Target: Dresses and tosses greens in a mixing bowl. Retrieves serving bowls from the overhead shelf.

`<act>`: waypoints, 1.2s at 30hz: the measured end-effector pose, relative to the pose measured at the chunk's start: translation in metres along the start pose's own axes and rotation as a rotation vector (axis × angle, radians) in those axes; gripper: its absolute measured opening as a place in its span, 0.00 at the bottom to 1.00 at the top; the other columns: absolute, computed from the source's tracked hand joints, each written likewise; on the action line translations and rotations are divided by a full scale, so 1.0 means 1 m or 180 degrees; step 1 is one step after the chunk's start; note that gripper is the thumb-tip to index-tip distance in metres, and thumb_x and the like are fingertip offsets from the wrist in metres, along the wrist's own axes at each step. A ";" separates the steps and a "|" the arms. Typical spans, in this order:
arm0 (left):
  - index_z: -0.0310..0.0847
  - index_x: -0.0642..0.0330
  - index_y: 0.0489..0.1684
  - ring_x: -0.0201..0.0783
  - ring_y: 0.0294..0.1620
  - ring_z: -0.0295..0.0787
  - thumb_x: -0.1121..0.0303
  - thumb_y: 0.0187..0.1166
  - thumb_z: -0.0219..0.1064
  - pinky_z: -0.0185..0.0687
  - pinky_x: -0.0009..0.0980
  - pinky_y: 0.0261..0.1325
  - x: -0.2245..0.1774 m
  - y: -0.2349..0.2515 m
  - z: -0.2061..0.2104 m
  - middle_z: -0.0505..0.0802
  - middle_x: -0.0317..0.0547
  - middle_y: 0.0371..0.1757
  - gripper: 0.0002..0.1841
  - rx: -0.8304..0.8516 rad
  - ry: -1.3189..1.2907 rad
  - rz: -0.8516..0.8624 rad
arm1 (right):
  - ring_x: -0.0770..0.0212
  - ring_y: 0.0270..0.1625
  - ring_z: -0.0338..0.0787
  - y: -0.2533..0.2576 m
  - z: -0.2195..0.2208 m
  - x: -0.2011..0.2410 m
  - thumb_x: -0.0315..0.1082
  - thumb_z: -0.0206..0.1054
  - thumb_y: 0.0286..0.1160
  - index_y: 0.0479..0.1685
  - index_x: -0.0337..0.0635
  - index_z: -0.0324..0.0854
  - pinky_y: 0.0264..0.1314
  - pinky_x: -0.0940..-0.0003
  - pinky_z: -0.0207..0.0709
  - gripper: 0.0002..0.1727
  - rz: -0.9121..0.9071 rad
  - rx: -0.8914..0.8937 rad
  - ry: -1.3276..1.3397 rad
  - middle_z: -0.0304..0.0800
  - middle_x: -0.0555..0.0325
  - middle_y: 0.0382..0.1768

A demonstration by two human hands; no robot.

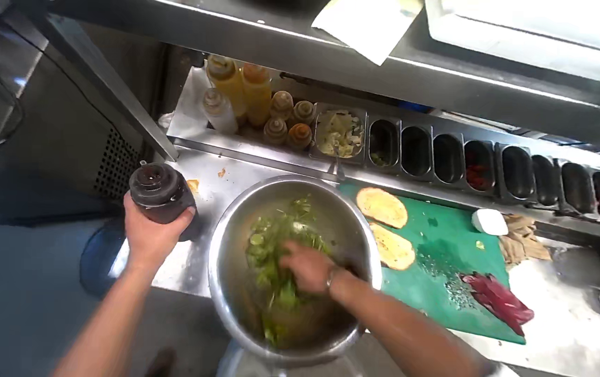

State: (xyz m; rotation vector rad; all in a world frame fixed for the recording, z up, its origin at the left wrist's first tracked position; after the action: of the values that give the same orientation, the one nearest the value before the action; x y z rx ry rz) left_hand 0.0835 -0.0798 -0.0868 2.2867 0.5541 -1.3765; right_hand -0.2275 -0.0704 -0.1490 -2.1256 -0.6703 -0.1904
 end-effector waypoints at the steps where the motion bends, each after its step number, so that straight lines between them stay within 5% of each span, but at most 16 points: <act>1: 0.56 0.66 0.84 0.40 0.70 0.84 0.62 0.37 0.87 0.79 0.41 0.74 -0.012 -0.002 -0.009 0.84 0.57 0.69 0.60 0.0201 0.0228 0.0124 | 0.31 0.70 0.82 0.002 -0.009 -0.009 0.23 0.70 0.68 0.74 0.51 0.79 0.59 0.33 0.84 0.30 0.0445 -0.0110 -0.0058 0.62 0.43 0.86; 3: 0.64 0.60 0.81 0.44 0.64 0.88 0.56 0.36 0.86 0.83 0.50 0.68 -0.041 -0.008 -0.024 0.88 0.55 0.64 0.57 0.0687 0.0744 0.0460 | 0.25 0.67 0.82 -0.003 -0.006 -0.010 0.24 0.69 0.72 0.84 0.50 0.67 0.56 0.31 0.84 0.36 0.0652 0.0089 -0.0220 0.63 0.32 0.82; 4: 0.68 0.56 0.80 0.47 0.61 0.89 0.54 0.38 0.85 0.84 0.56 0.63 -0.057 -0.010 -0.029 0.90 0.53 0.61 0.54 0.0949 0.1044 0.0692 | 0.25 0.64 0.84 -0.007 0.003 -0.006 0.23 0.71 0.68 0.81 0.47 0.70 0.55 0.28 0.83 0.36 0.0305 0.0179 -0.0214 0.70 0.29 0.76; 6: 0.73 0.53 0.78 0.55 0.55 0.92 0.57 0.46 0.84 0.85 0.64 0.53 -0.089 -0.018 -0.028 0.92 0.53 0.58 0.47 0.1480 0.1788 0.1265 | 0.33 0.67 0.85 -0.019 0.006 -0.007 0.25 0.68 0.69 0.71 0.48 0.82 0.61 0.28 0.80 0.27 -0.0201 0.0013 -0.0038 0.82 0.37 0.69; 9: 0.83 0.49 0.66 0.53 0.37 0.92 0.65 0.53 0.80 0.86 0.53 0.32 -0.125 -0.042 -0.003 0.91 0.47 0.40 0.32 0.1987 0.3403 0.2203 | 0.48 0.69 0.88 -0.049 -0.033 -0.040 0.38 0.62 0.84 0.74 0.58 0.83 0.68 0.44 0.84 0.21 0.0245 -0.1227 0.0464 0.81 0.52 0.75; 11: 0.85 0.49 0.59 0.53 0.36 0.90 0.74 0.63 0.75 0.83 0.50 0.35 -0.143 -0.067 0.021 0.90 0.49 0.36 0.22 0.2446 0.4296 0.2310 | 0.48 0.60 0.91 -0.070 -0.047 -0.058 0.38 0.67 0.81 0.69 0.53 0.86 0.61 0.44 0.87 0.18 0.0470 -0.2030 0.0666 0.85 0.50 0.68; 14: 0.79 0.63 0.62 0.60 0.48 0.89 0.85 0.81 0.55 0.83 0.54 0.50 -0.175 -0.112 0.061 0.89 0.60 0.49 0.17 0.3527 0.5078 0.2025 | 0.54 0.62 0.90 -0.081 -0.042 -0.065 0.38 0.70 0.79 0.60 0.51 0.90 0.65 0.48 0.85 0.14 0.0315 -0.2276 0.0860 0.88 0.54 0.63; 17: 0.79 0.64 0.64 0.60 0.49 0.90 0.85 0.77 0.59 0.85 0.55 0.48 -0.208 -0.115 0.090 0.89 0.60 0.52 0.18 0.4046 0.4970 0.1874 | 0.56 0.65 0.89 -0.083 -0.038 -0.066 0.38 0.68 0.81 0.56 0.49 0.91 0.70 0.49 0.83 0.12 0.0156 -0.2438 0.1020 0.91 0.55 0.61; 21: 0.84 0.56 0.58 0.54 0.45 0.90 0.74 0.63 0.76 0.84 0.52 0.42 -0.218 -0.068 0.105 0.91 0.51 0.46 0.21 0.3672 0.4883 0.1930 | 0.59 0.61 0.90 -0.092 -0.037 -0.071 0.39 0.67 0.81 0.53 0.50 0.92 0.67 0.52 0.84 0.11 0.0227 -0.2569 0.1154 0.91 0.59 0.58; 25: 0.84 0.52 0.55 0.53 0.42 0.91 0.68 0.58 0.80 0.84 0.53 0.39 -0.198 -0.047 0.095 0.92 0.48 0.44 0.23 0.3416 0.4600 0.2044 | 0.58 0.57 0.91 -0.088 -0.037 -0.075 0.38 0.67 0.81 0.53 0.50 0.92 0.64 0.51 0.85 0.11 0.0327 -0.2665 0.1238 0.92 0.58 0.55; 30: 0.83 0.43 0.56 0.46 0.43 0.91 0.64 0.62 0.76 0.85 0.49 0.38 -0.160 -0.030 0.070 0.91 0.39 0.46 0.20 0.3468 0.4457 0.1706 | 0.44 0.75 0.82 -0.047 -0.072 -0.074 0.34 0.70 0.78 0.67 0.44 0.85 0.75 0.41 0.77 0.19 0.0444 -0.2829 0.1359 0.82 0.44 0.73; 32: 0.83 0.40 0.57 0.45 0.44 0.91 0.60 0.63 0.77 0.85 0.52 0.39 -0.148 -0.009 0.055 0.92 0.37 0.47 0.21 0.3214 0.4063 0.1473 | 0.36 0.83 0.71 -0.015 -0.075 -0.061 0.49 0.73 0.77 0.82 0.48 0.74 0.80 0.34 0.70 0.34 0.0317 -0.2341 0.1407 0.72 0.43 0.83; 34: 0.81 0.36 0.62 0.43 0.46 0.91 0.55 0.61 0.82 0.87 0.56 0.43 -0.128 0.013 0.034 0.93 0.35 0.48 0.27 0.2870 0.3360 0.1110 | 0.30 0.89 0.58 0.013 -0.045 -0.026 0.67 0.75 0.65 0.89 0.65 0.66 0.80 0.22 0.61 0.47 0.0089 -0.1271 0.0887 0.56 0.47 0.92; 36: 0.78 0.42 0.69 0.47 0.50 0.92 0.59 0.56 0.89 0.86 0.62 0.52 -0.109 0.035 0.015 0.93 0.44 0.49 0.36 0.2413 0.2369 0.0656 | 0.23 0.90 0.48 0.017 0.000 0.013 0.61 0.74 0.68 0.87 0.73 0.66 0.72 0.10 0.55 0.42 -0.0347 -0.0141 0.0219 0.48 0.47 0.94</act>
State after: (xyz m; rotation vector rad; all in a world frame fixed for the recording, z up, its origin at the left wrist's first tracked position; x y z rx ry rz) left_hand 0.0441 -0.1306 0.0089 3.3650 -0.0526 -0.6375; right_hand -0.2078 -0.0735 -0.1564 -2.1160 -0.7481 -0.3393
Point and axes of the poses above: each hand's wrist, its own y-axis towards the middle knuckle, its own z-axis out of the palm, x = y × z, the point moved 5 cm from there along y, towards the middle knuckle
